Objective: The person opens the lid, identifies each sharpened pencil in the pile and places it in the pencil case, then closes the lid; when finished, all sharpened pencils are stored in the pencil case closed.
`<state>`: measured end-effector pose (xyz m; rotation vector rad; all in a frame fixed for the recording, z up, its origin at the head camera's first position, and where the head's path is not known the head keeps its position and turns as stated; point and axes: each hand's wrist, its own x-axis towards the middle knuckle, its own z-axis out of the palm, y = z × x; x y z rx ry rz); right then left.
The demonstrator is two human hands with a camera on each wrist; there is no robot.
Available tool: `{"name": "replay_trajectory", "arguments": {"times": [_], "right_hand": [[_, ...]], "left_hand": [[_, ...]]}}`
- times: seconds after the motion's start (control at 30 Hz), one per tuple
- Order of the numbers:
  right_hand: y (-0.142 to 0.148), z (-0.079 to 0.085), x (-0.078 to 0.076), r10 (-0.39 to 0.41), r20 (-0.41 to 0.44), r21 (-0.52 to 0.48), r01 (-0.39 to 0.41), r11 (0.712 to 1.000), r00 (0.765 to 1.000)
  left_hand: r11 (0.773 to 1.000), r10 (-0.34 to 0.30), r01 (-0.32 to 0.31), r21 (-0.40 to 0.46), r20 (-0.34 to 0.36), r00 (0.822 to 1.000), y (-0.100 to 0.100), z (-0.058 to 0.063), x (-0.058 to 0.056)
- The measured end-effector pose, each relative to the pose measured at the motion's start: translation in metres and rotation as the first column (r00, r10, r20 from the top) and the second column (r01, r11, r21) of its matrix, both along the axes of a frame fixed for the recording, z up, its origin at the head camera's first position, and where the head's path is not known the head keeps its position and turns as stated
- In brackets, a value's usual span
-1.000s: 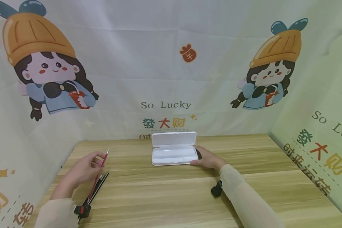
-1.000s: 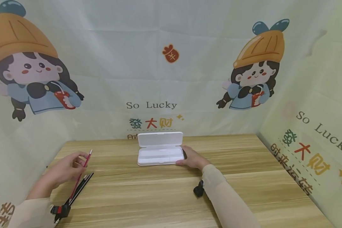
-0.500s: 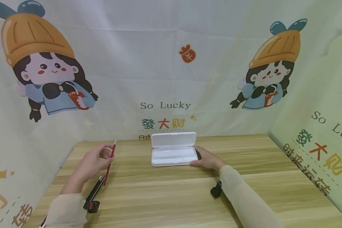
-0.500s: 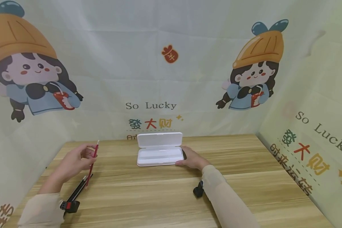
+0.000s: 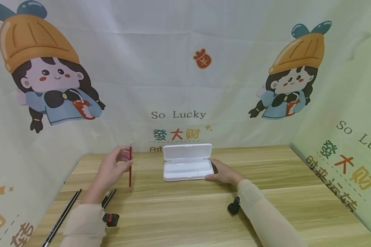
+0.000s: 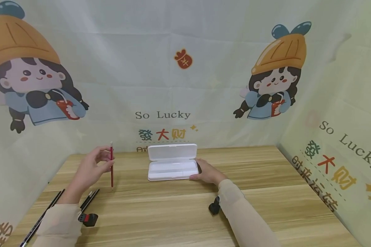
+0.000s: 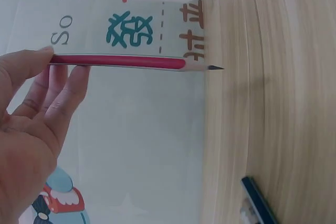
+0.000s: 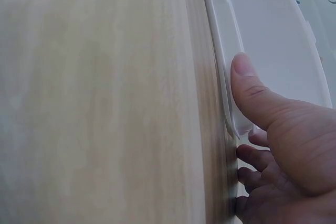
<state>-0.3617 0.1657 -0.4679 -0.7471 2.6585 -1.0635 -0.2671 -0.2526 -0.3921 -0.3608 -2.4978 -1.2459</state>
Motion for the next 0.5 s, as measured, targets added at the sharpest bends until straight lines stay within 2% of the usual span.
{"name": "replay_trajectory", "arguments": {"times": [0.23,0.5], "right_hand": [[0.002,-0.001,0.000,-0.002,-0.007,-0.002,0.002,1.000,1.000],[0.002,0.000,0.000,0.004,-0.012,-0.001,-0.004,1.000,1.000]], "left_hand": [[0.997,0.036,-0.029,0.077,-0.095,0.995,0.025,-0.001,-0.015],[0.985,0.045,-0.010,0.172,-0.198,0.979,0.051,-0.007,-0.033]]}}
